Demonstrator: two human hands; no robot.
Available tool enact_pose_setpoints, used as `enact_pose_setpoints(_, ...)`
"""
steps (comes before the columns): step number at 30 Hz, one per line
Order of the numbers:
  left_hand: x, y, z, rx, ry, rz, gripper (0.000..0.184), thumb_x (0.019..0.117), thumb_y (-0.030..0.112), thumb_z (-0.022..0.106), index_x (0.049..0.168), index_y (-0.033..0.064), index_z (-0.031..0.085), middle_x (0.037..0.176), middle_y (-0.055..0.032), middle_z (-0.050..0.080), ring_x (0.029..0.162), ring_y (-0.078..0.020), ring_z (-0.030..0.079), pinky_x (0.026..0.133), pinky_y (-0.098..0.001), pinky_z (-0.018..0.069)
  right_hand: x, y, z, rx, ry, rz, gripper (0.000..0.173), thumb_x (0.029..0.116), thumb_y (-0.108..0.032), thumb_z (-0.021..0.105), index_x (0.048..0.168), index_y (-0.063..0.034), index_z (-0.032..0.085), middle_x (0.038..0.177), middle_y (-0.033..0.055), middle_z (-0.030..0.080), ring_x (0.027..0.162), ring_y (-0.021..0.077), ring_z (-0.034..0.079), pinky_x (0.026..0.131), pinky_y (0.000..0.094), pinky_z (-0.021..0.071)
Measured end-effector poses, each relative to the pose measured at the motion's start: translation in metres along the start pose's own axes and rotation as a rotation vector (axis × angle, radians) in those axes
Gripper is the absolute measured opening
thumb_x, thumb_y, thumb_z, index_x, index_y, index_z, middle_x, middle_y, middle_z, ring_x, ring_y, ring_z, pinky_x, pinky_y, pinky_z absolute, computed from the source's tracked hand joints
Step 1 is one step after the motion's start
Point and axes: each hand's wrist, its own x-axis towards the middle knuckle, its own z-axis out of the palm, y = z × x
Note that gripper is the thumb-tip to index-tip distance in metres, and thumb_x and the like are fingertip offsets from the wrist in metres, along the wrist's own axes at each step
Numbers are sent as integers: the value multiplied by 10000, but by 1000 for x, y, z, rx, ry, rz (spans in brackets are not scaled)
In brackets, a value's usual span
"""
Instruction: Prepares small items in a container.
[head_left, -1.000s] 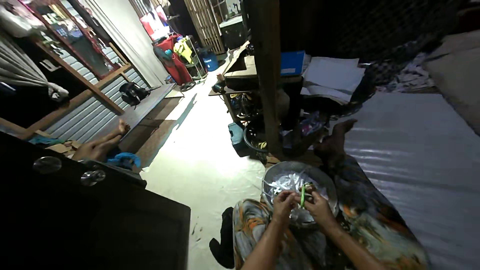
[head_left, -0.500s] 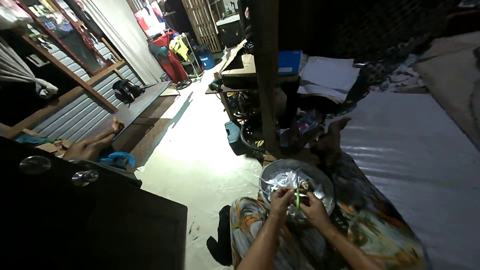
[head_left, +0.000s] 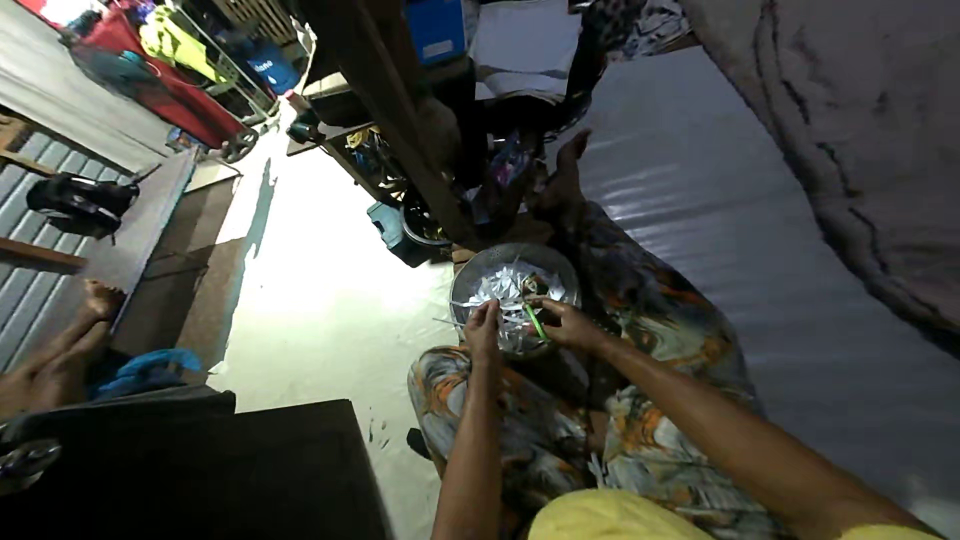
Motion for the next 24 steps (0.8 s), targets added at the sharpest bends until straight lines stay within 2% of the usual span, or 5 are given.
enact_pose_setpoints(3,0,-2,-1,10,-33,18,106,991,9,600,1018,-74,661,826,-13,669,687,-13,592,663,-185,513,0,1,0,-47,-35,-19,548,953,-216,709,1401,43,531,1145,208,680,921,193,667,876,347,539)
enact_pose_setpoints(6,-3,1,-2,81,-91,50,96,980,-8,601,990,-72,671,841,-17,678,734,-16,609,715,-195,524,1,-3,0,-89,-51,-13,530,957,-211,701,1402,28,542,1125,203,682,912,197,657,878,353,531)
enact_pose_setpoints(14,-10,6,-2,214,-166,85,100,967,-13,619,1000,-91,672,880,-44,687,797,-10,615,778,-189,517,1,-2,-1,-34,-5,-27,528,948,-201,722,1380,55,558,1180,222,672,959,207,666,912,348,530)
enact_pose_setpoints(18,-9,4,-4,231,-175,113,102,967,-2,620,995,-83,675,850,-23,678,755,1,596,734,-178,503,2,-1,-2,-48,-18,-20,534,950,-214,719,1384,50,554,1156,219,674,933,209,659,901,363,527)
enact_pose_setpoints(24,-8,3,-4,241,-188,127,115,966,-6,619,1016,-92,676,887,-43,690,791,-7,613,773,-191,518,2,0,-3,-48,-30,-39,534,950,-198,718,1386,62,550,1198,232,659,941,206,653,903,354,524)
